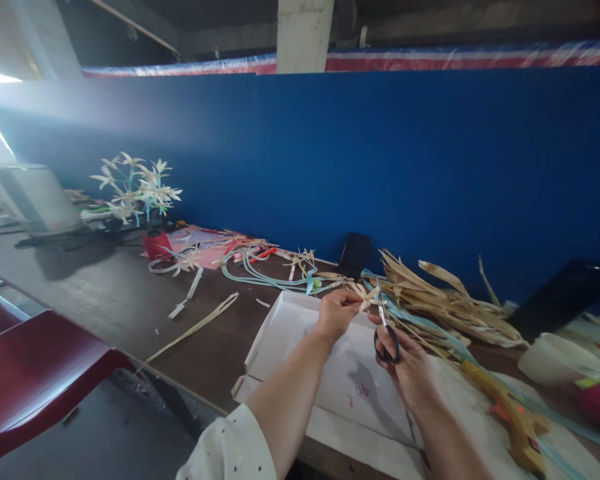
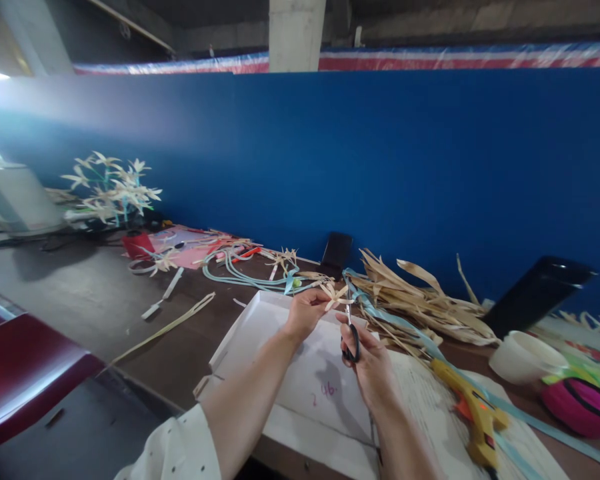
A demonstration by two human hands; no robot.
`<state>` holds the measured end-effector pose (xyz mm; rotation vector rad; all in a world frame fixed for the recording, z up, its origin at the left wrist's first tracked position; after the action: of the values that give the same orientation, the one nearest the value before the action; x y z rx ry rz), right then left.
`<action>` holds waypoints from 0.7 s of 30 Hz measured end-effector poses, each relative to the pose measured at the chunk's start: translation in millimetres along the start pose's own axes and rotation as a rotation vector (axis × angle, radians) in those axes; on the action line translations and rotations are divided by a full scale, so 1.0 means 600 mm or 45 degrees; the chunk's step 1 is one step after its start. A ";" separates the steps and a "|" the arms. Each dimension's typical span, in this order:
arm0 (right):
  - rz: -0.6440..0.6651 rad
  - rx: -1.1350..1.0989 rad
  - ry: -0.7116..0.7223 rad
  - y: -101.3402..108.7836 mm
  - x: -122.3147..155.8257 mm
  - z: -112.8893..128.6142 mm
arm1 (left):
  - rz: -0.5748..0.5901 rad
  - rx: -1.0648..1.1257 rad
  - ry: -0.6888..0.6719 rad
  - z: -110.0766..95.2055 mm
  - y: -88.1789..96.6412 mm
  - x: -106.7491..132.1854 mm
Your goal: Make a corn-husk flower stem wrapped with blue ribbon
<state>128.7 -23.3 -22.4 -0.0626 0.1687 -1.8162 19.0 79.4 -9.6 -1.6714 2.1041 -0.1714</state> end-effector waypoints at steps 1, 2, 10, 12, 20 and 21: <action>-0.006 -0.005 -0.001 0.000 0.000 0.001 | 0.000 0.002 -0.003 0.001 0.000 0.000; -0.014 -0.011 0.000 0.000 0.000 0.002 | -0.003 0.003 -0.008 0.001 0.001 -0.001; -0.054 -0.128 -0.057 0.011 0.001 0.007 | -0.056 -0.013 -0.024 -0.011 0.011 -0.003; -0.028 -0.128 -0.072 0.009 0.003 0.006 | -0.044 -0.016 -0.042 -0.018 0.011 -0.003; 0.146 -0.089 -0.096 -0.007 0.014 0.009 | -0.078 0.022 -0.055 -0.028 0.020 -0.006; 0.163 -0.075 -0.099 -0.007 0.015 0.010 | -0.075 0.033 -0.049 -0.027 0.022 -0.007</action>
<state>123.1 -31.4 -16.3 -0.1604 0.1670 -1.6784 1.4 83.8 1.1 -1.7093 2.0173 -0.1822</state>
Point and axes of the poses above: each hand's wrist, its own x-axis away from the middle knuckle, its own y-axis out of the back of the hand, z = x × y, the point moved 6 cm from there along -x, towards the middle knuckle, and after that the axes turned 5 degrees about x, right-handed, at the moved point
